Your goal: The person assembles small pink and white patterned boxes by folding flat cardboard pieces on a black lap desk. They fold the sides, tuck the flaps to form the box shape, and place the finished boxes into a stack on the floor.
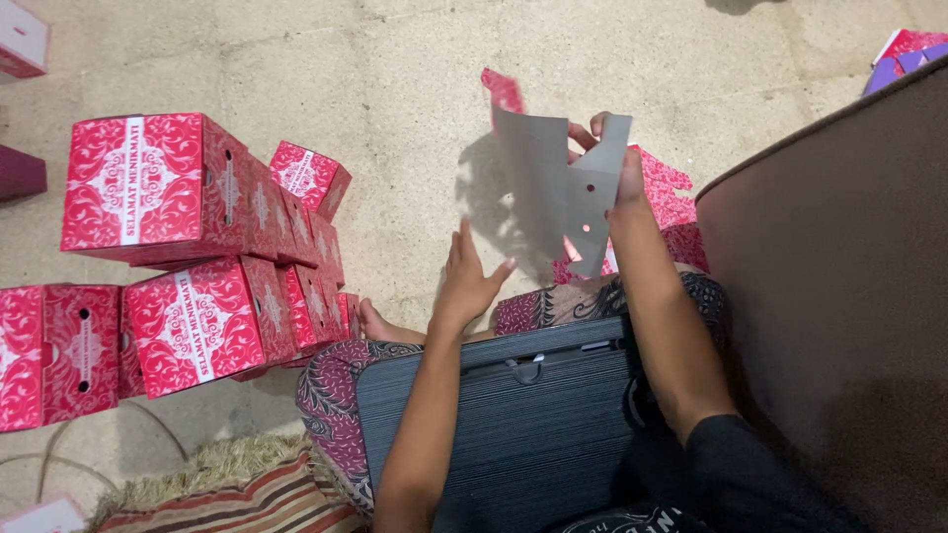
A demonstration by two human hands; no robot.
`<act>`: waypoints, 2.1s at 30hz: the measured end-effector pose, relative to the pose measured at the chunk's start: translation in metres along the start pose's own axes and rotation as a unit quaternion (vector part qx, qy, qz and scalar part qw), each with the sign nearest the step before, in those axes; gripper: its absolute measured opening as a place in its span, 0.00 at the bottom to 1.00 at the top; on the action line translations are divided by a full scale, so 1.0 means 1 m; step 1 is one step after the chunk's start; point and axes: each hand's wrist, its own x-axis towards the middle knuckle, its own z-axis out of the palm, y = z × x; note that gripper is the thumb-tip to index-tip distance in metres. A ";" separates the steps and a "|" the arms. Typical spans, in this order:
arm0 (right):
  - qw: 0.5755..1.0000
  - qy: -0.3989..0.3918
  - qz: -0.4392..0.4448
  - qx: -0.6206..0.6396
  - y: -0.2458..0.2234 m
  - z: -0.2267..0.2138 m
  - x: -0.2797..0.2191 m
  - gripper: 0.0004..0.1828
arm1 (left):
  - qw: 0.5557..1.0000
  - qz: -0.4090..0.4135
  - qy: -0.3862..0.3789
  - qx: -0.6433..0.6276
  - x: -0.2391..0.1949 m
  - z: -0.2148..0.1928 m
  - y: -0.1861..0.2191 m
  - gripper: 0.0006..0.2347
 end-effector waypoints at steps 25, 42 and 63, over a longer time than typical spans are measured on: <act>0.904 -0.392 0.074 0.151 0.006 0.014 -0.019 0.46 | 0.715 0.132 0.168 -0.666 0.042 -0.031 -0.076 0.18; 0.947 -0.241 0.190 -0.097 -0.001 0.041 -0.021 0.39 | 0.781 -0.035 0.167 -0.601 0.059 -0.035 -0.127 0.16; 0.922 -0.310 0.199 -0.120 0.001 0.167 -0.166 0.30 | 0.796 0.175 -0.100 -0.572 -0.031 -0.092 -0.153 0.27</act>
